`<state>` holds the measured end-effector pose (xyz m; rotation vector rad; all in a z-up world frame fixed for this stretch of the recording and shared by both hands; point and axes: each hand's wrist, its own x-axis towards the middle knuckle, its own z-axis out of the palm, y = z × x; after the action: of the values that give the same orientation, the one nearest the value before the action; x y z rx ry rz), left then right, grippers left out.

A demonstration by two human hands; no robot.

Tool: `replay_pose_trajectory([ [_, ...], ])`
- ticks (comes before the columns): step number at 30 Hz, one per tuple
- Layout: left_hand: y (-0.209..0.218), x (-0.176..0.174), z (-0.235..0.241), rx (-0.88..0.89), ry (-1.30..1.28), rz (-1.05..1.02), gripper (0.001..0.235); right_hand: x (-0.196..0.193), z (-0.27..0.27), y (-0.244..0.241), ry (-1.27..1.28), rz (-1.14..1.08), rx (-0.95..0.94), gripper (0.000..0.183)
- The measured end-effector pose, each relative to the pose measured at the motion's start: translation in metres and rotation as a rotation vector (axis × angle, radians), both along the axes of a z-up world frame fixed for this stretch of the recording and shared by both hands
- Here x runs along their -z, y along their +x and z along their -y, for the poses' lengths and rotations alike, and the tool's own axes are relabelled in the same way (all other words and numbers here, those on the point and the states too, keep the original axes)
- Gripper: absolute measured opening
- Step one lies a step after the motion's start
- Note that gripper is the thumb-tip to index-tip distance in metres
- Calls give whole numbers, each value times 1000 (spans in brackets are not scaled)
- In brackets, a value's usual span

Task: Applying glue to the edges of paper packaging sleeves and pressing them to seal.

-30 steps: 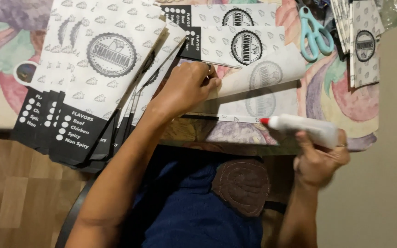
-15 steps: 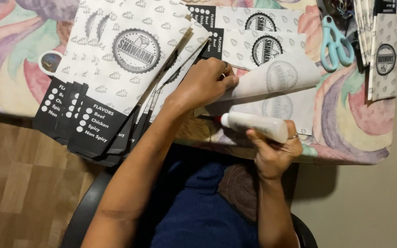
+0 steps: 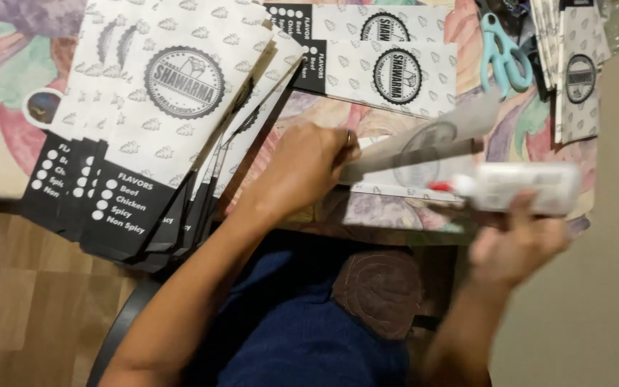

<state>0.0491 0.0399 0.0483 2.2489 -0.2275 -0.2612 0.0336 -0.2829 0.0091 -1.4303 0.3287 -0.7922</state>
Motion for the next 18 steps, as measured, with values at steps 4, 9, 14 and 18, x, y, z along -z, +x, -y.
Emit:
replay_pose_trajectory([
  [4, -11, 27, 13, 17, 159, 364, 11, -14, 62, 20, -139, -231, -47, 17],
  [9, -32, 7, 25, 89, 297, 408, 24, 6, 117, 43, -495, -422, -190, 44],
  [14, -41, 22, 27, 110, 380, 527, 44, -10, 64, 10, -1347, -71, -84, 32],
  [18, -50, 26, 27, 202, 565, 609, 65, -11, -33, -32, -1734, 45, -563, 45],
])
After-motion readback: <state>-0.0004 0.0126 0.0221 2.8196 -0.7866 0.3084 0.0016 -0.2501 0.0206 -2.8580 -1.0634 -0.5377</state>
